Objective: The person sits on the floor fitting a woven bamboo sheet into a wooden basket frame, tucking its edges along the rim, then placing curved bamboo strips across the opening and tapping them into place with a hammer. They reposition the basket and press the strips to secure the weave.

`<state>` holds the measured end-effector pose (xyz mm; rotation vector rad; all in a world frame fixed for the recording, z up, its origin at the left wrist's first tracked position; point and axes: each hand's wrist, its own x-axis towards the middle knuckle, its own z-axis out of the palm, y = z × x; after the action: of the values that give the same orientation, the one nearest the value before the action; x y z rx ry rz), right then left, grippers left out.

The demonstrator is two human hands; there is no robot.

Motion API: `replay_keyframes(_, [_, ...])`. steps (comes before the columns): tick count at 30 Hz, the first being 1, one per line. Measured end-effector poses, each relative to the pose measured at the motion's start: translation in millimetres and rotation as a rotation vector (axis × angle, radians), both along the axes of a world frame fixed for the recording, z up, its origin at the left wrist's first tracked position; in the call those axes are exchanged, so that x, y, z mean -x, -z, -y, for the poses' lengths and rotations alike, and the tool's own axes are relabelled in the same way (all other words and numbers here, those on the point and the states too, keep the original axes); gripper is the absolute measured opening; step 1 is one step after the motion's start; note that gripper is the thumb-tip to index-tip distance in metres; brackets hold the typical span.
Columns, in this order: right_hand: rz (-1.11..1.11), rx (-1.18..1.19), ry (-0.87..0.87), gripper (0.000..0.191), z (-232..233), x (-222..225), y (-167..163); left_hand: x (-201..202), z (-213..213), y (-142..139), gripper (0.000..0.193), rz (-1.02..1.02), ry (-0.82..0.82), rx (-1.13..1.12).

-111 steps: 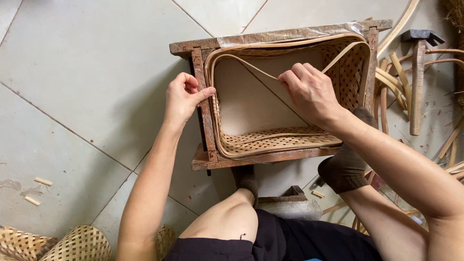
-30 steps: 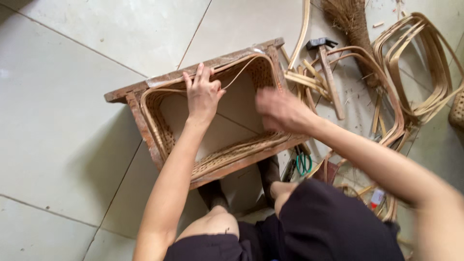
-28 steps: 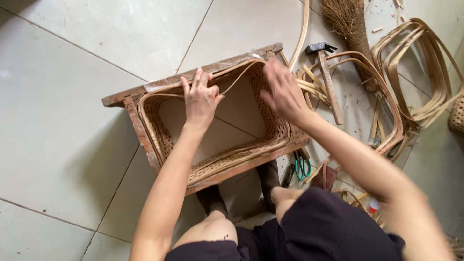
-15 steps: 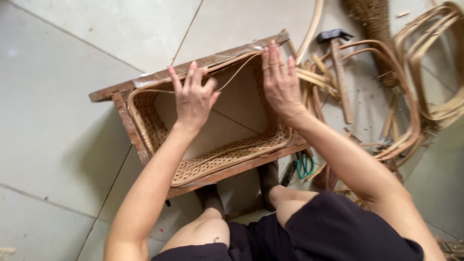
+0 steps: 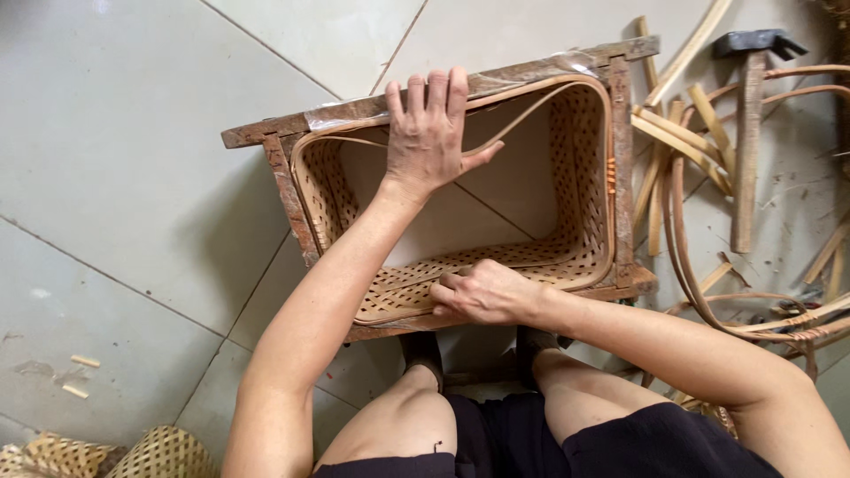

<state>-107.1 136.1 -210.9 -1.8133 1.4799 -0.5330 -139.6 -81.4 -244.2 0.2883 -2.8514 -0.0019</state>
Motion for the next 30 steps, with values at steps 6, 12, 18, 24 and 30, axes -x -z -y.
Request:
replay_keyframes(6, [0.091,-0.113,-0.05,0.036,20,10,-7,0,4,-3,0.099,-0.026,0.032,-0.002])
replay_keyframes(12, [0.193,-0.216,-0.082,0.039,32,25,-23,2,5,-14,0.098,-0.056,0.038,-0.01])
replay_keyframes(18, [0.205,-0.238,-0.095,0.042,38,32,-27,5,7,-21,0.094,-0.052,0.066,-0.015])
replay_keyframes(24, [0.241,-0.254,-0.109,0.043,39,29,-8,6,7,-24,0.089,-0.059,0.083,-0.002])
replay_keyframes(30, [0.19,-0.203,-0.105,0.047,42,30,-3,6,8,-24,0.087,-0.062,0.098,-0.013])
